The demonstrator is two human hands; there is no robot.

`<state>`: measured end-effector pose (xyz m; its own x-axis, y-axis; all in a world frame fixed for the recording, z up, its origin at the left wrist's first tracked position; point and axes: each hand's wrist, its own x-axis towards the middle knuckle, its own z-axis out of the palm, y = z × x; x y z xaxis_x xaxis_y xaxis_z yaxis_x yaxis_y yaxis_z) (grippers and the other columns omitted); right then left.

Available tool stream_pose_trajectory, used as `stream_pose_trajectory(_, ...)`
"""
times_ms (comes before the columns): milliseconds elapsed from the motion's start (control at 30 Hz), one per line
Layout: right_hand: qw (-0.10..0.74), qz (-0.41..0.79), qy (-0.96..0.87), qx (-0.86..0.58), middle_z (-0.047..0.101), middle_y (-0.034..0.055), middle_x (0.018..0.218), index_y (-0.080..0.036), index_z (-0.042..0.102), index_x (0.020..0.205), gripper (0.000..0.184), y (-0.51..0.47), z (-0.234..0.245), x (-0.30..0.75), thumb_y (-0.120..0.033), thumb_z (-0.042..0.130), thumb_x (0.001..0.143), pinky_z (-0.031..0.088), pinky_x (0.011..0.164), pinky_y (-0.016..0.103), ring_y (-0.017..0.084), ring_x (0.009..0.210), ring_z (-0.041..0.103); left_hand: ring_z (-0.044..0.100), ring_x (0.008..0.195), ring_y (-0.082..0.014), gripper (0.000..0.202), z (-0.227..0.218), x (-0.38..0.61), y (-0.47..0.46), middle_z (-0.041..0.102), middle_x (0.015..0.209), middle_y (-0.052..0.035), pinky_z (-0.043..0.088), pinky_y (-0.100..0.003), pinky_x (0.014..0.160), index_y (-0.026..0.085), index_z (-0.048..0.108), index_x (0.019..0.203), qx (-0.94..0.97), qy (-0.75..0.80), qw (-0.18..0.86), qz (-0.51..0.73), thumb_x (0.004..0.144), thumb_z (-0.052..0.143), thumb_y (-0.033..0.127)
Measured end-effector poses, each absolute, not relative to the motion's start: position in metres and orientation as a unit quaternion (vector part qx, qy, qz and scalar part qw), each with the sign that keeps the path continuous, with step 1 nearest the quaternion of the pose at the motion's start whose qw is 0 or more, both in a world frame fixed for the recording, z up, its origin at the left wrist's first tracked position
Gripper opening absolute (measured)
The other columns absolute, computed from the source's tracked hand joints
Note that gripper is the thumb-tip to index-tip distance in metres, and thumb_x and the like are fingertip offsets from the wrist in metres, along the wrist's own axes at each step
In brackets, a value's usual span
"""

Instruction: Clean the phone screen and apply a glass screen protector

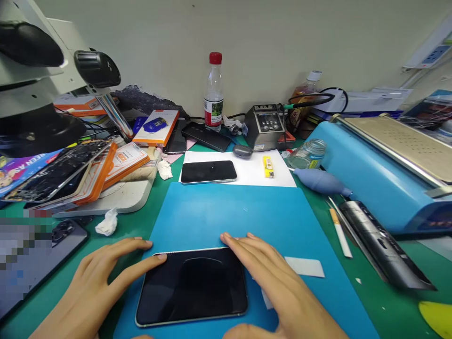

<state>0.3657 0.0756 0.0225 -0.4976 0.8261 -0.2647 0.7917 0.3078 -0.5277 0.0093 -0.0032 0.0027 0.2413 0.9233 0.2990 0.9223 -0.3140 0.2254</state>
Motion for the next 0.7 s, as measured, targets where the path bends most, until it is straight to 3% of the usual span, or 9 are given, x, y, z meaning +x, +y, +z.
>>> stream_pose_trajectory(133,0.010,0.338,-0.781,-0.525,0.031,-0.0087,0.177,-0.052,0.034,0.168,0.106,0.076,0.039,0.353,-0.081,0.081,0.078,0.048,0.116,0.055,0.040,0.163,0.029,0.049,0.138,-0.0372,0.071,-0.003,0.012,-0.005,0.051,0.153,-0.0063,0.033,-0.050,0.112,0.046,0.051,0.157,0.784,0.586,0.019,0.203,0.098,0.054,0.086)
stream_pose_trajectory(300,0.031,0.362,-0.770,-0.525,0.034,-0.0107,0.176,-0.055,0.035,0.167,0.096,0.075,0.046,0.352,-0.089,0.069,0.083,0.044,0.120,0.056,0.037,0.165,0.028,0.050,0.138,-0.0351,0.079,0.001,0.008,-0.001,0.054,0.152,-0.0073,0.030,-0.047,0.114,0.039,0.041,0.166,0.798,0.566,0.013,0.205,0.101,0.056,0.081)
stream_pose_trajectory(533,0.070,0.371,-0.767,-0.519,0.036,-0.0147,0.175,-0.057,0.037,0.166,0.063,0.073,0.046,0.352,-0.073,0.047,0.106,0.035,0.128,0.054,0.029,0.167,0.028,0.049,0.144,-0.0338,0.102,0.004,0.000,0.000,0.065,0.156,-0.0033,0.030,-0.043,0.117,0.030,0.033,0.173,0.831,0.530,-0.015,0.167,0.092,0.074,0.078)
stream_pose_trajectory(700,0.097,0.394,-0.762,-0.504,0.042,-0.0142,0.173,-0.055,0.044,0.164,0.054,0.075,0.047,0.350,-0.067,0.039,0.111,0.016,0.134,0.059,0.026,0.170,0.023,0.048,0.144,-0.0323,0.091,0.007,0.003,-0.001,0.067,0.157,0.0012,0.035,-0.042,0.114,0.030,0.037,0.171,0.822,0.543,-0.013,0.171,0.097,0.073,0.069)
